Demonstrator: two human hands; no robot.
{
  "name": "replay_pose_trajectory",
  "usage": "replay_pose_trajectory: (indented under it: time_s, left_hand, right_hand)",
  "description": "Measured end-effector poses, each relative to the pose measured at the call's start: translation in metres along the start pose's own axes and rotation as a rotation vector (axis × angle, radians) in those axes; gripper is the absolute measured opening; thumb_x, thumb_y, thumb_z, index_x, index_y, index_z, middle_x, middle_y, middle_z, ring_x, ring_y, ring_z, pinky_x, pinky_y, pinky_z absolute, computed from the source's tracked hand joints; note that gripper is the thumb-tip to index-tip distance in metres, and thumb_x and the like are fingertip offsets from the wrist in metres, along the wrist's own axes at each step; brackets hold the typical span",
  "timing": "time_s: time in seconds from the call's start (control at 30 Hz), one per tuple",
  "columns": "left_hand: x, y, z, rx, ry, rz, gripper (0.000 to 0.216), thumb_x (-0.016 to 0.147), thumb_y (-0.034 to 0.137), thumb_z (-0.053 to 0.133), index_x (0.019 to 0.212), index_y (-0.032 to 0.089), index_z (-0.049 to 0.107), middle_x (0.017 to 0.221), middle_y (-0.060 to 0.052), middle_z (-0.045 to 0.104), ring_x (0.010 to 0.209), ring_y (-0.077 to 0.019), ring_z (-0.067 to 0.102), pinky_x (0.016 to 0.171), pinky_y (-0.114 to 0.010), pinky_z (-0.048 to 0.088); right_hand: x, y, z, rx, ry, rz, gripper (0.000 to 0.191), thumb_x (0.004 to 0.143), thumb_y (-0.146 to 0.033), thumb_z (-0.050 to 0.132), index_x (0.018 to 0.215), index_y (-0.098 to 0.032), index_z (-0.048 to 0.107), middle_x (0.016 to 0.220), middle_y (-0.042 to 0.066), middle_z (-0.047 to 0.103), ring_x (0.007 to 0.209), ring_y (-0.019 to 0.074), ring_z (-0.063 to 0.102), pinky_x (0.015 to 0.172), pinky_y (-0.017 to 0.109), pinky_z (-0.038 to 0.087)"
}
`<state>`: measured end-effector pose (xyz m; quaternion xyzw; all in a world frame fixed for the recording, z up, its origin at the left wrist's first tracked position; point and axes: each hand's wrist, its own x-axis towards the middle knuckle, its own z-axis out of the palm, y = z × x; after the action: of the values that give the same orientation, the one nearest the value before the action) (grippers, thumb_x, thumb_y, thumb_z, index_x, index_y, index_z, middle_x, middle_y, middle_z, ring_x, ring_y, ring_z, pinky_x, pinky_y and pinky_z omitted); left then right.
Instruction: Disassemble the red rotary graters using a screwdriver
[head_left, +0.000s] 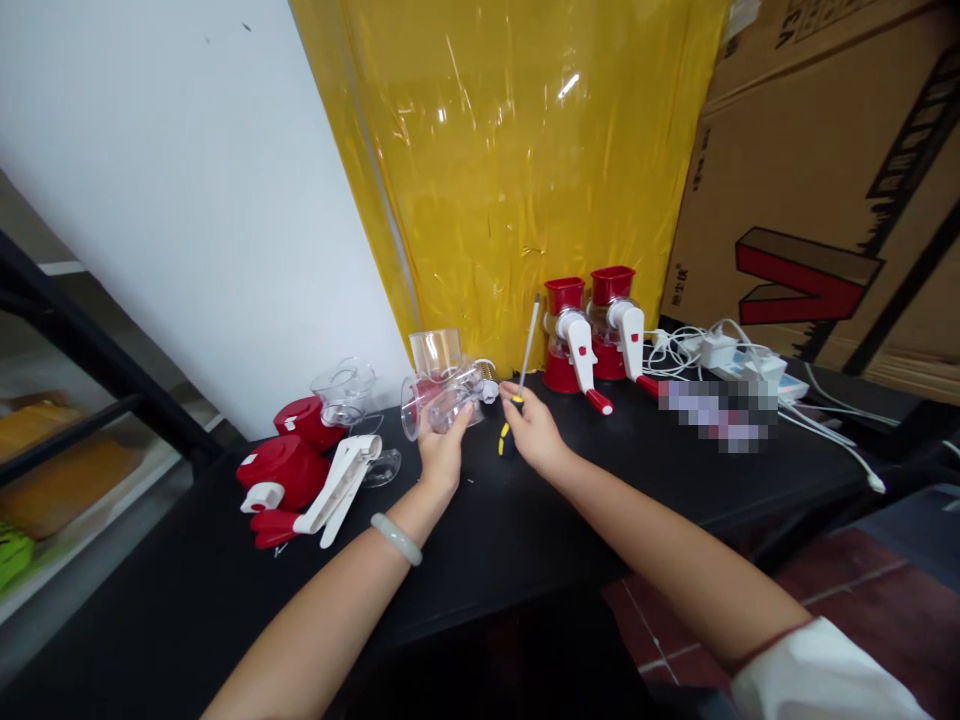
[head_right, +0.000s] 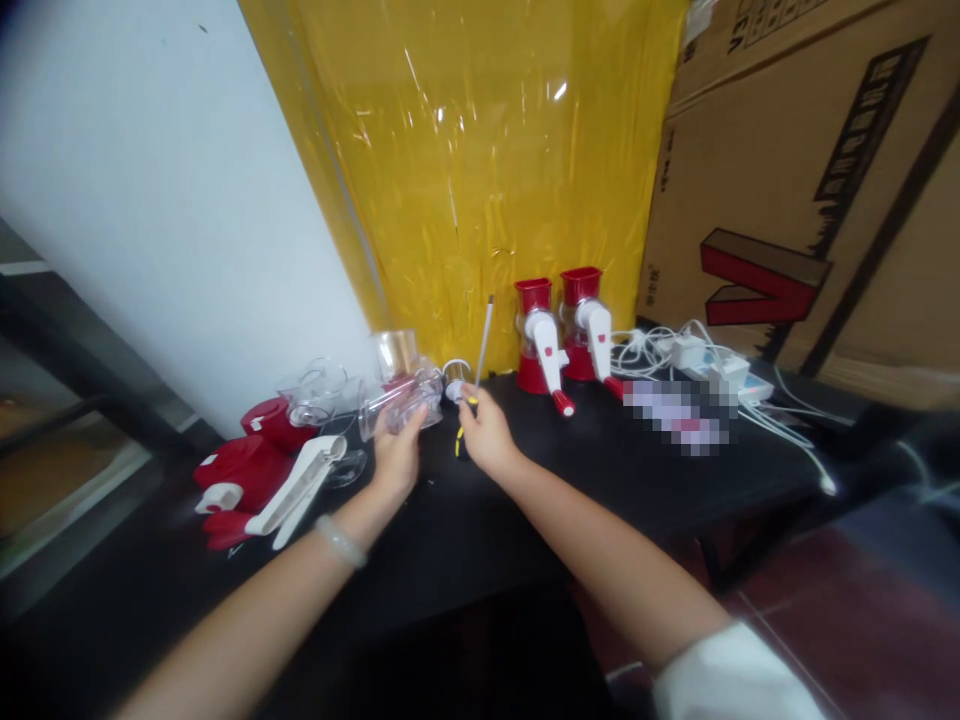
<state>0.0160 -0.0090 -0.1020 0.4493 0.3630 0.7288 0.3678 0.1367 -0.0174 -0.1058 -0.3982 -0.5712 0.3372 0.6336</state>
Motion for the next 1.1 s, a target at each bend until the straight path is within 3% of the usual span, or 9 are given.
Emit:
replay_pose_trajectory:
  time_s: [0.13,0.27,0.37,0.43,0.53,0.6,0.73,0.9,1.1]
  left_hand:
    - [-0.003,-0.009,-0.001,-0.055,-0.013,-0.028,0.053,0.065,0.031,0.083,0.111,0.020,0.059,0.113,-0.009,0.069,0.106,-0.0225,0.066,0.099,-0.041,0.047]
    - [0.002,-0.006,-0.010,-0.039,-0.016,-0.041,0.051,0.063,0.030,0.084,0.107,0.020,0.059,0.113,-0.008,0.069,0.111,-0.0225,0.063,0.102,-0.040,0.045]
    - [0.008,0.006,-0.019,-0.119,-0.023,-0.065,0.048,0.063,0.028,0.084,0.103,0.021,0.059,0.110,-0.005,0.070,0.111,-0.0207,0.063,0.104,-0.039,0.043]
    - [0.010,0.017,-0.025,-0.200,-0.043,-0.099,0.045,0.063,0.027,0.083,0.101,0.022,0.060,0.108,-0.003,0.070,0.111,-0.0191,0.063,0.103,-0.038,0.042]
    - [0.008,0.030,-0.033,-0.249,-0.062,-0.168,0.040,0.065,0.028,0.081,0.099,0.024,0.061,0.105,-0.001,0.071,0.106,-0.0181,0.065,0.097,-0.036,0.046]
    - [0.006,0.035,-0.039,-0.246,-0.064,-0.211,0.036,0.067,0.030,0.080,0.098,0.025,0.062,0.104,-0.001,0.071,0.103,-0.0177,0.065,0.092,-0.034,0.048]
    - [0.004,0.037,-0.044,-0.276,-0.080,-0.306,0.033,0.068,0.030,0.079,0.097,0.028,0.063,0.102,0.003,0.070,0.097,-0.0140,0.065,0.085,-0.028,0.049]
    - [0.001,0.038,-0.043,-0.277,-0.145,-0.337,0.036,0.066,0.026,0.081,0.097,0.028,0.063,0.100,0.004,0.070,0.096,-0.0115,0.065,0.090,-0.027,0.048]
    - [-0.003,0.036,-0.042,-0.258,-0.139,-0.271,0.042,0.061,0.019,0.084,0.098,0.023,0.064,0.105,-0.001,0.071,0.106,-0.0163,0.064,0.105,-0.035,0.042]
  right_hand:
    - [0.000,0.002,0.000,-0.003,-0.088,-0.005,0.034,0.087,-0.027,0.055,0.119,-0.018,0.059,0.123,0.012,0.066,0.117,0.0231,0.061,0.105,0.042,0.043]
    - [0.007,0.001,-0.015,-0.054,0.007,0.096,0.034,0.088,-0.023,0.052,0.122,-0.018,0.056,0.121,0.011,0.067,0.117,0.0202,0.061,0.102,0.039,0.046]
    - [0.013,-0.005,-0.040,-0.192,-0.118,0.204,0.034,0.092,-0.024,0.045,0.125,-0.016,0.051,0.095,0.010,0.072,0.082,0.0188,0.071,0.077,0.035,0.057]
    - [0.014,-0.009,-0.061,-0.402,-0.258,0.200,0.031,0.093,-0.027,0.044,0.121,-0.016,0.053,0.079,0.006,0.070,0.059,0.0175,0.067,0.063,0.033,0.055]
    - [0.010,-0.014,-0.091,-0.756,-0.381,0.037,0.019,0.091,-0.030,0.052,0.104,-0.020,0.061,0.087,0.007,0.070,0.077,0.0209,0.069,0.075,0.033,0.051]
    - [0.005,-0.014,-0.104,-0.938,-0.496,0.010,0.017,0.092,-0.032,0.051,0.098,-0.020,0.062,0.090,0.008,0.070,0.085,0.0224,0.068,0.077,0.032,0.049]
    - [-0.004,-0.014,-0.109,-1.211,-0.643,-0.052,0.018,0.093,-0.032,0.049,0.100,-0.019,0.060,0.097,0.010,0.068,0.092,0.0235,0.066,0.076,0.030,0.046]
    - [-0.006,-0.009,-0.100,-1.387,-0.673,-0.129,0.018,0.094,-0.031,0.049,0.102,-0.018,0.059,0.099,0.011,0.064,0.092,0.0241,0.065,0.073,0.029,0.044]
    - [-0.002,0.005,-0.102,-1.372,-0.622,-0.135,0.022,0.093,-0.032,0.050,0.107,-0.019,0.061,0.105,0.012,0.062,0.100,0.0265,0.061,0.081,0.037,0.045]
